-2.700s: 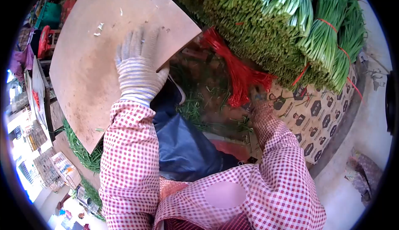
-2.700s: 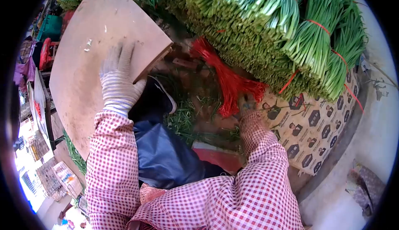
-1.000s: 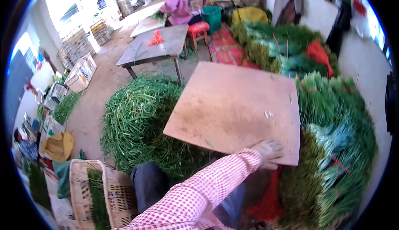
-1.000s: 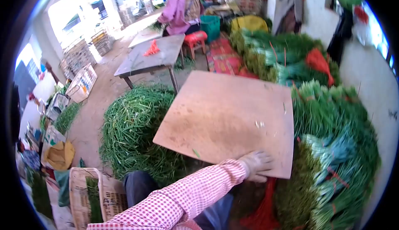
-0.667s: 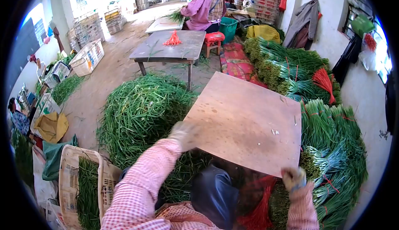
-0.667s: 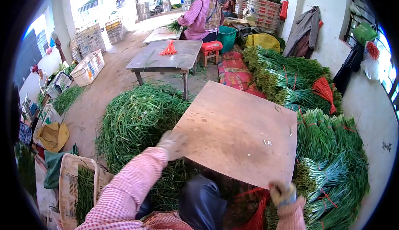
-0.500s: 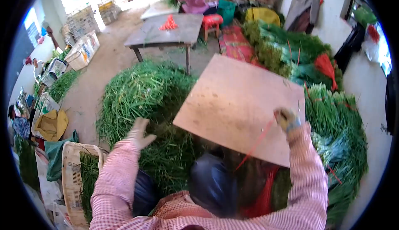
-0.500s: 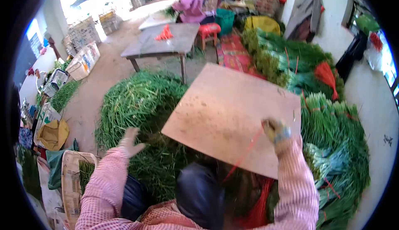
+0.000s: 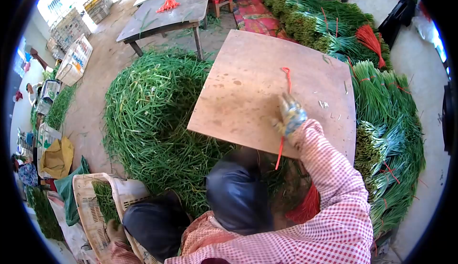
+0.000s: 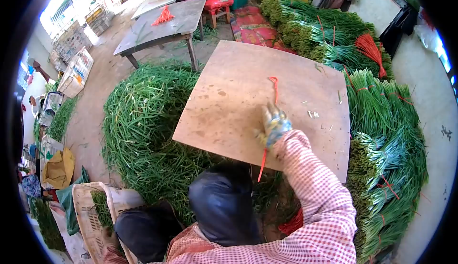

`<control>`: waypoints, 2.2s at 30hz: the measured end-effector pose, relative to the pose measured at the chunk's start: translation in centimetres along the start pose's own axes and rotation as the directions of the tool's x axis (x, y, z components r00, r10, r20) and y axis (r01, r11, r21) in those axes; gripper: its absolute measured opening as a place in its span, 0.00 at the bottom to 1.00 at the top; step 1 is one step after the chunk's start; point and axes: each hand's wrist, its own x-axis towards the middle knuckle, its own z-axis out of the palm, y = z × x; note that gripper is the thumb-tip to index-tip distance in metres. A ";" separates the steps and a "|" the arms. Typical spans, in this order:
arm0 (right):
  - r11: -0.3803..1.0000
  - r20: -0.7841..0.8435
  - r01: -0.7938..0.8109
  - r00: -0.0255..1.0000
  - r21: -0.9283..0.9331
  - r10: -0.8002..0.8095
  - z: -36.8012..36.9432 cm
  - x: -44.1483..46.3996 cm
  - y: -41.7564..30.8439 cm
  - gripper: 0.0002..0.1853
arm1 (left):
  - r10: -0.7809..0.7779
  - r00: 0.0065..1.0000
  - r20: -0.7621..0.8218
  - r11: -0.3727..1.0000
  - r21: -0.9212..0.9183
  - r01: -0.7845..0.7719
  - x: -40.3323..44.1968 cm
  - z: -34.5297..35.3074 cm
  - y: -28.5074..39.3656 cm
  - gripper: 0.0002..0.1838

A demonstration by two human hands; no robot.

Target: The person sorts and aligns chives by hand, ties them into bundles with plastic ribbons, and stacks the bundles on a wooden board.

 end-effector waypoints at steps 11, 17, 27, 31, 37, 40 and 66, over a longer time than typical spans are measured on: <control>0.960 -0.189 0.186 0.956 -0.211 -0.226 -0.7 8.9 4.2 0.34 | 0.496 0.864 -0.086 0.866 -0.022 -0.499 -14.3 2.5 9.8 0.11; 0.492 -0.279 0.686 0.694 0.536 -0.664 0.3 -0.1 -25.1 0.22 | 0.172 0.973 -0.157 0.879 -0.421 -0.223 -20.7 7.9 5.9 0.10; 0.670 0.450 0.324 0.541 0.668 -0.711 12.7 -4.1 -44.9 0.18 | 0.062 0.922 -0.382 0.861 -0.446 -0.243 -24.6 2.1 3.8 0.12; 0.330 0.102 0.630 0.370 0.703 -0.923 13.5 -1.9 -50.7 0.11 | -0.084 0.848 -0.523 0.969 -0.242 -0.053 -24.6 -1.1 -2.8 0.11; -0.004 0.296 0.937 -0.115 0.349 -0.948 14.4 -7.2 -62.4 0.13 | -0.603 0.122 -0.789 0.594 -0.341 0.729 -27.3 -1.1 -13.3 0.30; 0.009 0.491 0.943 -0.164 0.332 -0.856 17.2 -10.6 -66.6 0.20 | -0.926 0.065 -0.373 0.330 -0.713 0.618 -27.3 -1.4 -14.5 0.28; -0.584 0.773 0.800 -0.454 0.135 -0.443 39.0 -32.7 -68.5 0.40 | -0.871 0.155 -0.466 0.484 -0.760 0.433 -27.9 -0.6 -13.2 0.28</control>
